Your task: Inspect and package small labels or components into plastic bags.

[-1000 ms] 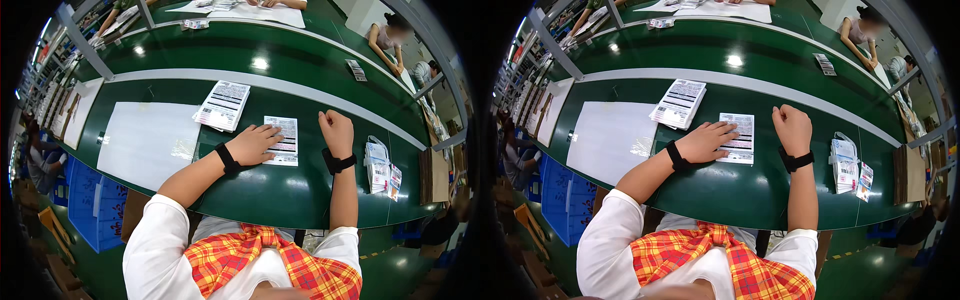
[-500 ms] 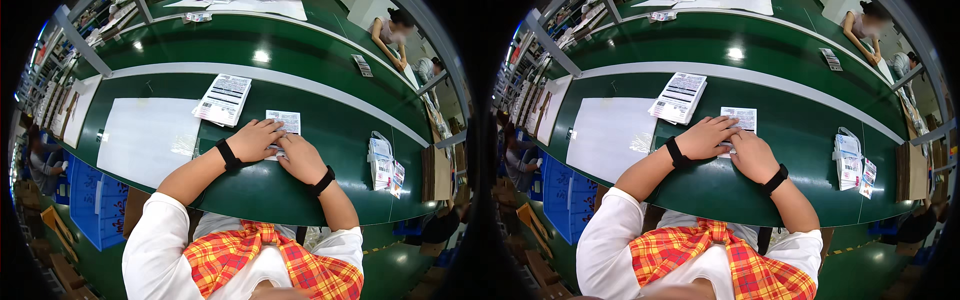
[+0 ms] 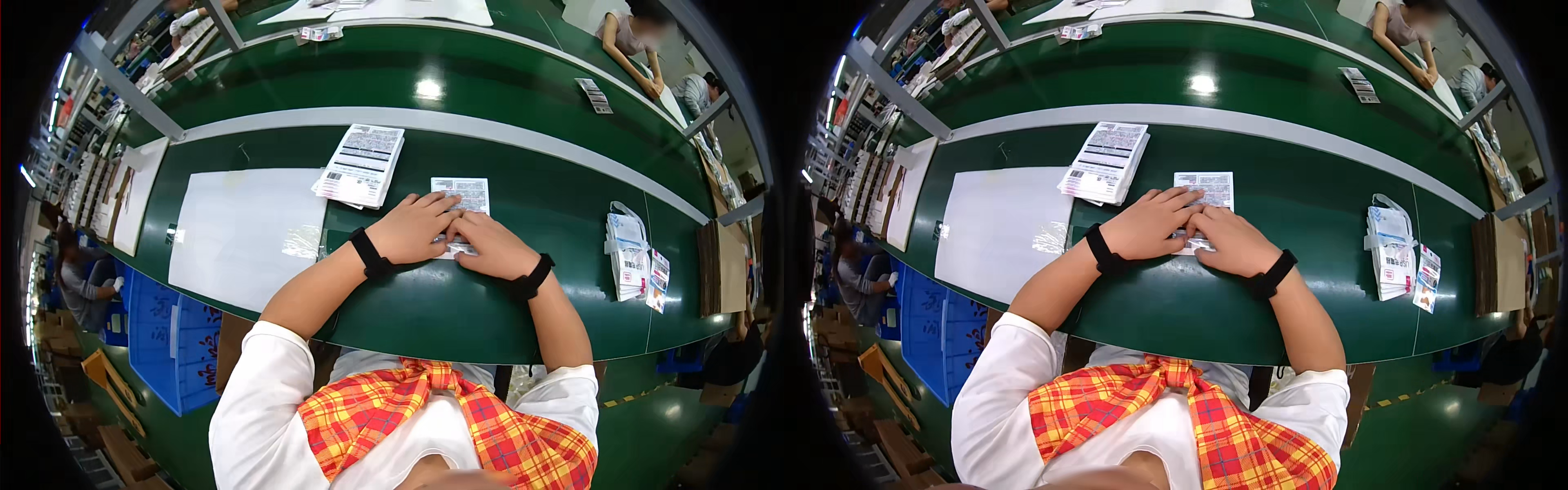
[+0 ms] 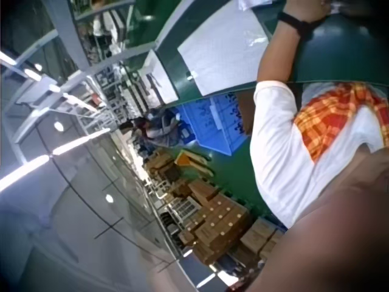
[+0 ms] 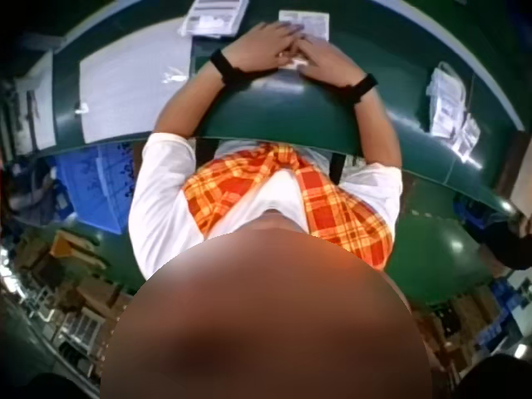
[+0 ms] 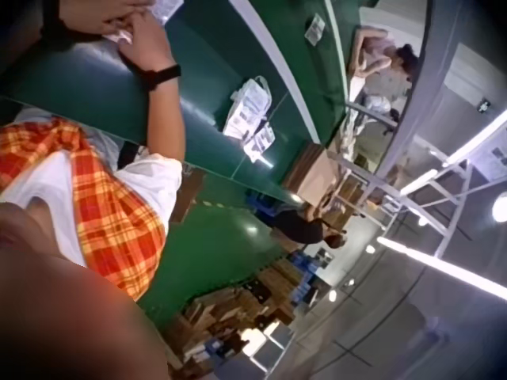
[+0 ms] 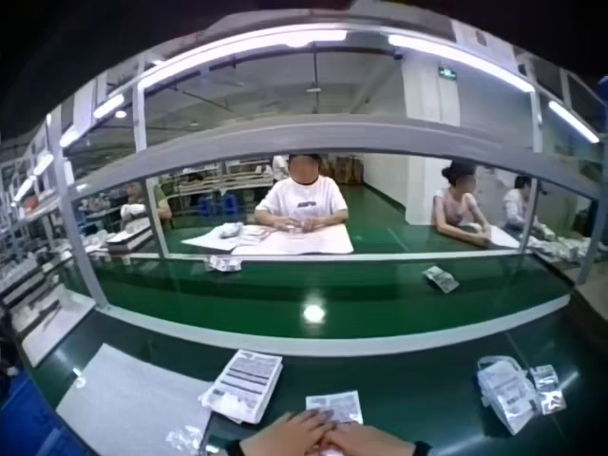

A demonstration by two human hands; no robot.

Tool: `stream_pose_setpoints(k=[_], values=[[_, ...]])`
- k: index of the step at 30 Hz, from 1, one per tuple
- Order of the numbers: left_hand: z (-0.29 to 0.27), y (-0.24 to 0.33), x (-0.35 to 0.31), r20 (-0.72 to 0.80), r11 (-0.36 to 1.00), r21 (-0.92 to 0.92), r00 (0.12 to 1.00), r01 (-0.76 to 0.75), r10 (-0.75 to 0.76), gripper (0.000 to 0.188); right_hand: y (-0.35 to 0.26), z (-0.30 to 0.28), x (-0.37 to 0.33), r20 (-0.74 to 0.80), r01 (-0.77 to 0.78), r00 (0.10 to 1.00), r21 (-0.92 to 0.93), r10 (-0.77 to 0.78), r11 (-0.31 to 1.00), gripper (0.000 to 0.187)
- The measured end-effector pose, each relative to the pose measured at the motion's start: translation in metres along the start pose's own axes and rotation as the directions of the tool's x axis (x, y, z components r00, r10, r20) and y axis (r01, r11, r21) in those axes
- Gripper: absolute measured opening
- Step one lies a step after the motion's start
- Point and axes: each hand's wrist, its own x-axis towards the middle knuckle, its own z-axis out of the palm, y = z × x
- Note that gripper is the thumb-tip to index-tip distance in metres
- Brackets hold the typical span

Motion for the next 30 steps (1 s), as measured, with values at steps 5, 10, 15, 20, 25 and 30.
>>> stream_pose_setpoints(k=[5,10,15,20,25,30], values=[[0.000,-0.002,0.000,0.018,0.999,-0.038,1.000,0.006,-0.005,0.060,0.010,-0.006,0.006,0.050,0.076,0.995,0.088,-0.081,0.993,0.027],[0.006,0.001,-0.004,0.016,0.999,-0.041,1.000,0.010,-0.010,0.062,0.007,-0.012,0.006,0.114,-0.011,0.993,0.107,-0.001,0.994,0.030],[0.005,0.002,-0.004,0.032,0.997,-0.073,0.999,0.022,-0.020,0.066,-0.003,-0.005,0.002,0.065,-0.013,0.998,0.038,0.011,0.999,0.030],[0.009,-0.003,-0.005,-0.032,1.000,-0.025,0.999,0.011,-0.012,0.068,-0.010,0.003,-0.001,-0.005,0.004,1.000,-0.087,-0.005,0.996,0.030],[0.011,-0.005,-0.004,0.002,0.999,-0.044,1.000,0.028,-0.028,0.069,-0.009,-0.009,0.005,0.072,0.006,0.997,0.010,-0.007,1.000,0.028],[0.012,-0.003,-0.003,0.001,0.999,-0.041,1.000,0.025,-0.025,0.071,-0.008,-0.010,0.003,0.075,0.000,0.997,-0.006,0.001,1.000,0.027]])
